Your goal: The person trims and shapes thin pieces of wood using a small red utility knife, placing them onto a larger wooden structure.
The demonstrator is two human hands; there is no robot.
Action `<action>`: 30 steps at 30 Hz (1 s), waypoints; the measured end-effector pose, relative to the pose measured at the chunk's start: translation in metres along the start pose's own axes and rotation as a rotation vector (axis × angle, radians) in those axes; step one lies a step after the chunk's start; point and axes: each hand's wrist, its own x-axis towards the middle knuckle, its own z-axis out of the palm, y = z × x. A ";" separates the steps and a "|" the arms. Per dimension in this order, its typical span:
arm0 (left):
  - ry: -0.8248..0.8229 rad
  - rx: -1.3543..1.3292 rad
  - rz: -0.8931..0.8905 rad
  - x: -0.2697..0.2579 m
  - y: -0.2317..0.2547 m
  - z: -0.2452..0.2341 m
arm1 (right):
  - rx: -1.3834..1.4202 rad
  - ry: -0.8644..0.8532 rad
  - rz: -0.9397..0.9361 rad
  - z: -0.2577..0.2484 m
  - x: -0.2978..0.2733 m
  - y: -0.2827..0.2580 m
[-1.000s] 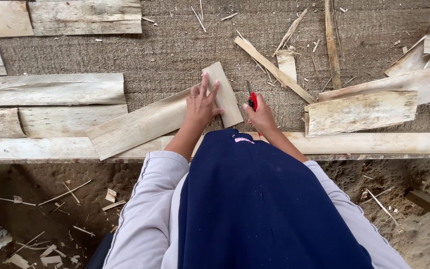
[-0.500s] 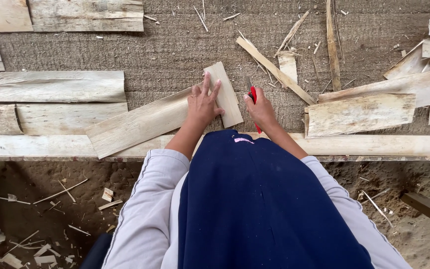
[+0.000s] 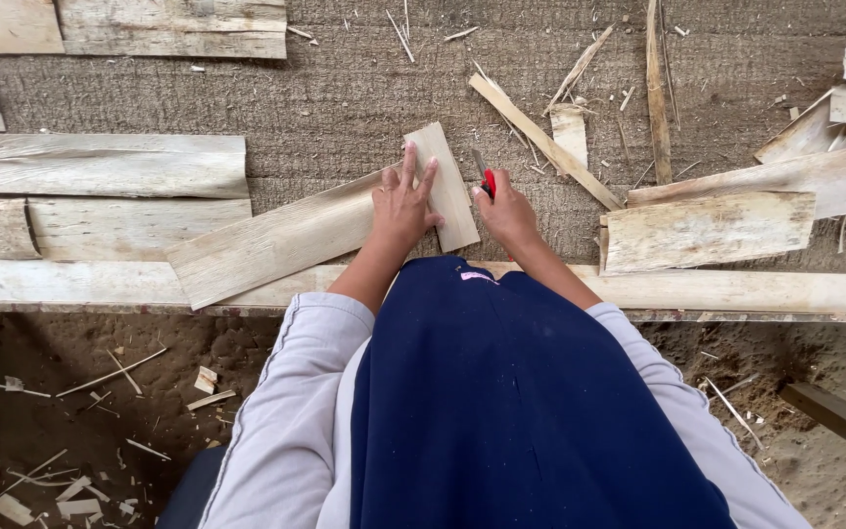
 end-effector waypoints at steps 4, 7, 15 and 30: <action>0.004 0.000 0.003 0.000 0.000 0.001 | -0.078 0.003 -0.038 -0.001 0.001 -0.015; -0.002 -0.008 0.000 0.001 0.001 -0.001 | -0.179 -0.029 -0.050 0.001 0.007 -0.022; -0.031 -0.006 -0.036 0.006 0.006 0.003 | -0.315 -0.026 -0.063 0.003 0.008 -0.045; -0.142 0.029 -0.094 0.017 0.022 0.006 | -0.482 -0.148 -0.095 0.003 0.033 -0.053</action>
